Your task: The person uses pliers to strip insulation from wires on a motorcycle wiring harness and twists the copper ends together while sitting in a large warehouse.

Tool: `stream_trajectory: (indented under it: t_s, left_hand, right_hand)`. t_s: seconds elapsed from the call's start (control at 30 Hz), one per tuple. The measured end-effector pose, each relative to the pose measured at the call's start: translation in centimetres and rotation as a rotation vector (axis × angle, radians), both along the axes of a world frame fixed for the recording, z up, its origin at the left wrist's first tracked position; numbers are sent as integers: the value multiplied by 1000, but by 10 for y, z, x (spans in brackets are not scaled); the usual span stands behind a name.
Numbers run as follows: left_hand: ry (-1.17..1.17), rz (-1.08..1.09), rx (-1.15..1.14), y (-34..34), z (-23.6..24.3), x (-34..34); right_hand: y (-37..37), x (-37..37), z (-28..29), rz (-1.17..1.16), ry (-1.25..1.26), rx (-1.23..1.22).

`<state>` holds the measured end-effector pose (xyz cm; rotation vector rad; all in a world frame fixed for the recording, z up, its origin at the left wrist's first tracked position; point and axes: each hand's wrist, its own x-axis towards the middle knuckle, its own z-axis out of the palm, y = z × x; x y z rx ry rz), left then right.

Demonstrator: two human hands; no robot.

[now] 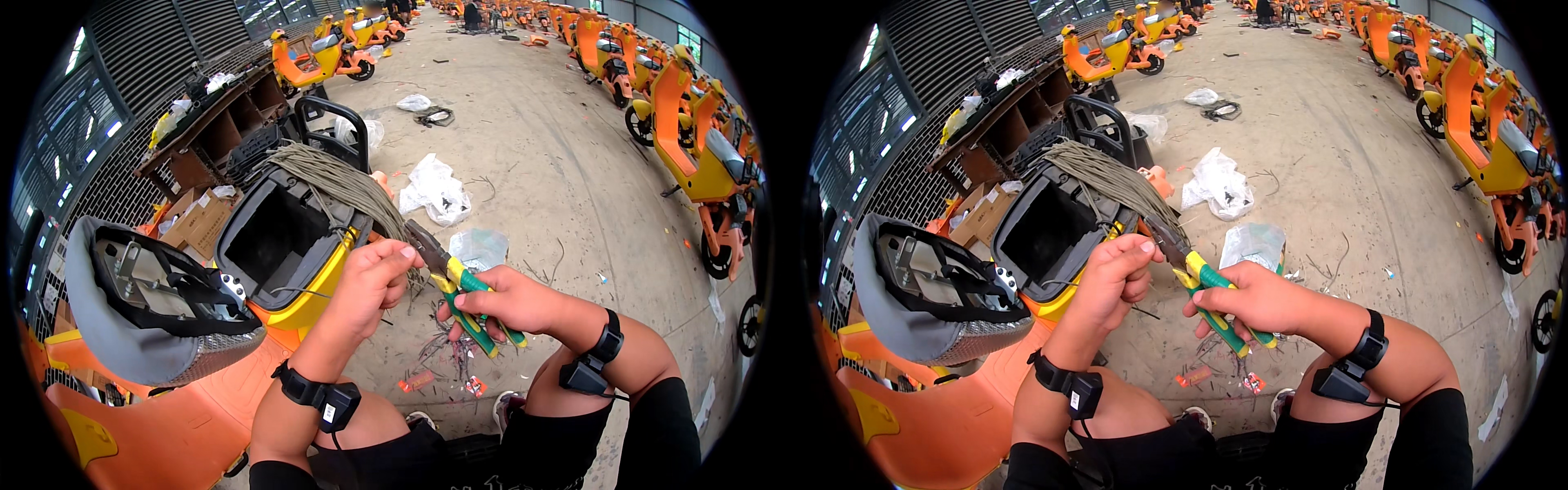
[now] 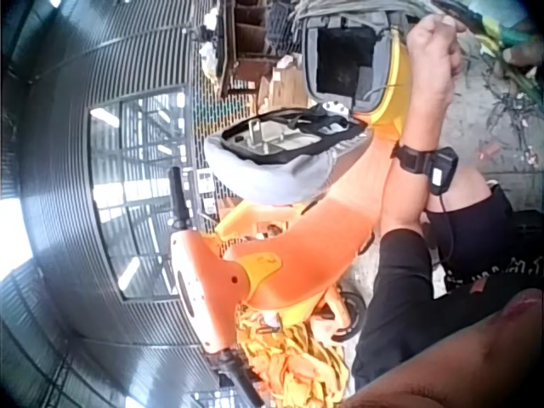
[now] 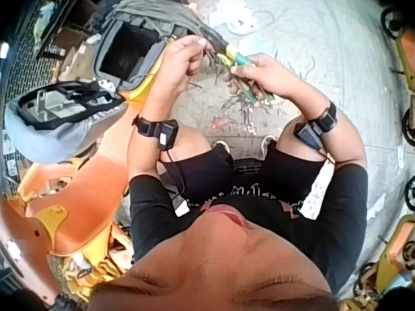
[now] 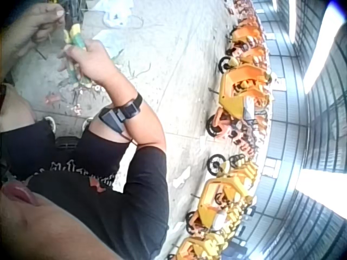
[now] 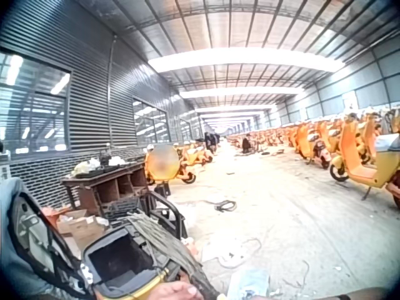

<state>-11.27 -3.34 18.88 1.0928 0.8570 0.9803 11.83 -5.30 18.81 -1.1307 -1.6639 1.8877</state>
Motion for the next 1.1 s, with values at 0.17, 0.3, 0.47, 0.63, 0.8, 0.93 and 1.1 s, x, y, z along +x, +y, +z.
stream_trajectory:
  t_s: [0.17,0.3,0.47,0.63,0.8,0.93,1.1]
  left_hand:
    - [-58,-41,-27,0,2,-2]
    - [-48,-52,5,-1,0,-2]
    - [103,88,145,1,-5,2]
    - [189,194,239,6,-11,3]
    - [408,106,321,7,-18,1]
    - [505,34,387,5,-20,8]
    - [507,-7,408,5,-21,13]
  right_hand:
    - [3,5,-3,31,137,-84]
    - [6,6,-5,-16,292,-216]
    - [11,1,-16,-233,375,-110]
    - [26,12,-18,-595,524,79]
    - [26,25,-2,-561,383,393]
    - [13,9,-5,-454,83,719]
    - [6,1,-4,-389,99,777]
